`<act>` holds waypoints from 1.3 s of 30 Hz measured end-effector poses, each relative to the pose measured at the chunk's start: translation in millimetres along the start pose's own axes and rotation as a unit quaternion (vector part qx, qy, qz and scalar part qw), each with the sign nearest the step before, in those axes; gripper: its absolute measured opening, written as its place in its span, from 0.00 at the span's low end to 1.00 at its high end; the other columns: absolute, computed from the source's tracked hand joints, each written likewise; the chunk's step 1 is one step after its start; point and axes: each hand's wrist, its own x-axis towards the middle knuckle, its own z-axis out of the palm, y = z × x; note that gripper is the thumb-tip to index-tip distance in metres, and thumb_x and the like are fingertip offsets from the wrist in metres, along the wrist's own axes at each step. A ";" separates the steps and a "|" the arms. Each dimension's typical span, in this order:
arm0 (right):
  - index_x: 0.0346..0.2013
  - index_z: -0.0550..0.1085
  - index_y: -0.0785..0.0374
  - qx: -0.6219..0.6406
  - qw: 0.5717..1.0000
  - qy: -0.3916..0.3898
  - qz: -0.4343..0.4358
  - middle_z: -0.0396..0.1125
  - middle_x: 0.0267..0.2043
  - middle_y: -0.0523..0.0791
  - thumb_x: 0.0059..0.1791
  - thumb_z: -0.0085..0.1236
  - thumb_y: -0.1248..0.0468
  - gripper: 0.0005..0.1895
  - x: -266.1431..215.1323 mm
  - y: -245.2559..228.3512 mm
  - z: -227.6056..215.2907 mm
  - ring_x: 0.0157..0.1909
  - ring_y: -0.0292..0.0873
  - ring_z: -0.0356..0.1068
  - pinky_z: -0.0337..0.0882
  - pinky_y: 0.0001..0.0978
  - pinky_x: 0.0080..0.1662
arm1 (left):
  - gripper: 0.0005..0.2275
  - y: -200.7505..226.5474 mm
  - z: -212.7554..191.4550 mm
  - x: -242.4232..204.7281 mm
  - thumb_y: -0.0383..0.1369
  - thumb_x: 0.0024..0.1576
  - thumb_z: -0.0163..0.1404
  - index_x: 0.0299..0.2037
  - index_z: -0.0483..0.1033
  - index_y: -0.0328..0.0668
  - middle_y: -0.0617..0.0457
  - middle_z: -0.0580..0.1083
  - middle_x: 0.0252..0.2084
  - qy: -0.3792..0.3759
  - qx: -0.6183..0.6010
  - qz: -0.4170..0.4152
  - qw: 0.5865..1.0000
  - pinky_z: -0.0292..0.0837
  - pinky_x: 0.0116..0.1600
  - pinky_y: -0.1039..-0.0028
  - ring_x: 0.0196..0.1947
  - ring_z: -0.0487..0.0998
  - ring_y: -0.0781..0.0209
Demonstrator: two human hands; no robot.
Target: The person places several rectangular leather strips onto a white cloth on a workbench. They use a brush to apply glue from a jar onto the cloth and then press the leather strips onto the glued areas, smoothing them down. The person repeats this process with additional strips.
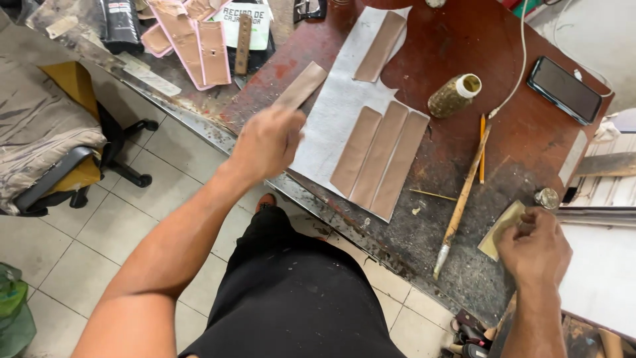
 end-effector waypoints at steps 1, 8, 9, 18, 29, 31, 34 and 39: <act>0.56 0.75 0.66 -0.018 1.000 -0.002 0.016 0.75 0.46 0.51 0.54 0.52 0.55 0.22 0.4 -1.7 -0.9 0.44 0.52 0.75 0.75 0.48 0.45 | 0.06 -15.4 5.6 12.3 0.22 0.56 0.50 0.41 0.75 0.34 0.44 0.73 0.36 0.053 0.052 -0.012 0.997 0.70 0.40 0.56 0.36 0.73 0.46; 0.57 0.81 0.75 0.125 0.964 0.204 -0.118 0.75 0.45 0.54 0.58 0.68 0.68 0.15 -36.4 -12.6 -8.8 0.37 0.47 0.74 0.76 0.38 0.46 | 0.23 -42.7 40.8 67.4 0.21 0.55 0.39 0.63 0.61 0.43 0.39 0.67 0.46 -0.107 0.186 -0.206 0.955 0.73 0.40 0.53 0.41 0.69 0.43; 0.57 0.80 0.76 0.163 0.961 0.195 -0.110 0.74 0.45 0.54 0.59 0.71 0.70 0.14 -39.1 -22.2 -12.2 0.39 0.46 0.73 0.75 0.38 0.48 | 0.23 -49.7 44.8 68.2 0.26 0.56 0.42 0.65 0.59 0.41 0.36 0.67 0.47 -0.094 0.133 -0.222 0.961 0.72 0.45 0.47 0.42 0.72 0.37; 0.52 0.70 0.70 0.503 0.863 0.046 -0.017 0.72 0.46 0.53 0.55 0.60 0.76 0.12 -81.4 -179.3 -36.4 0.40 0.44 0.73 0.77 0.32 0.46 | 0.12 -3.1 -5.5 33.9 0.16 0.48 0.49 0.32 0.75 0.47 0.55 0.72 0.31 -0.004 -0.145 -0.012 0.989 0.69 0.34 0.69 0.32 0.72 0.58; 0.48 0.70 0.71 0.815 0.542 -0.199 0.042 0.72 0.26 0.58 0.51 0.56 0.68 0.12 -112.6 -219.2 54.9 0.22 0.54 0.77 0.79 0.44 0.22 | 0.05 65.5 54.6 -9.0 0.32 0.64 0.43 0.35 0.68 0.45 0.52 0.65 0.31 -0.079 -0.124 0.375 0.915 0.65 0.38 0.66 0.33 0.71 0.51; 0.45 0.71 0.71 0.819 0.519 -0.227 0.093 0.72 0.30 0.58 0.47 0.61 0.73 0.13 -111.5 -223.8 30.4 0.23 0.53 0.76 0.79 0.41 0.21 | 0.08 65.8 63.2 -11.3 0.32 0.61 0.45 0.30 0.64 0.44 0.50 0.65 0.28 -0.095 -0.087 0.380 0.916 0.63 0.35 0.64 0.30 0.70 0.48; 0.37 0.74 0.68 0.757 0.621 -0.202 0.033 0.74 0.31 0.50 0.44 0.69 0.73 0.11 -119.0 -187.6 64.2 0.31 0.40 0.74 0.76 0.30 0.30 | 0.09 87.6 71.4 -2.1 0.32 0.62 0.46 0.29 0.63 0.43 0.50 0.65 0.29 -0.085 -0.109 0.399 0.906 0.66 0.39 0.63 0.33 0.71 0.48; 0.42 0.77 0.66 0.611 0.788 -0.035 0.071 0.76 0.35 0.47 0.44 0.70 0.70 0.14 -108.0 -88.3 20.4 0.35 0.34 0.73 0.76 0.30 0.37 | 0.06 98.7 67.5 10.0 0.36 0.65 0.44 0.44 0.72 0.45 0.45 0.70 0.48 -0.066 -0.081 0.318 0.942 0.65 0.55 0.54 0.54 0.72 0.41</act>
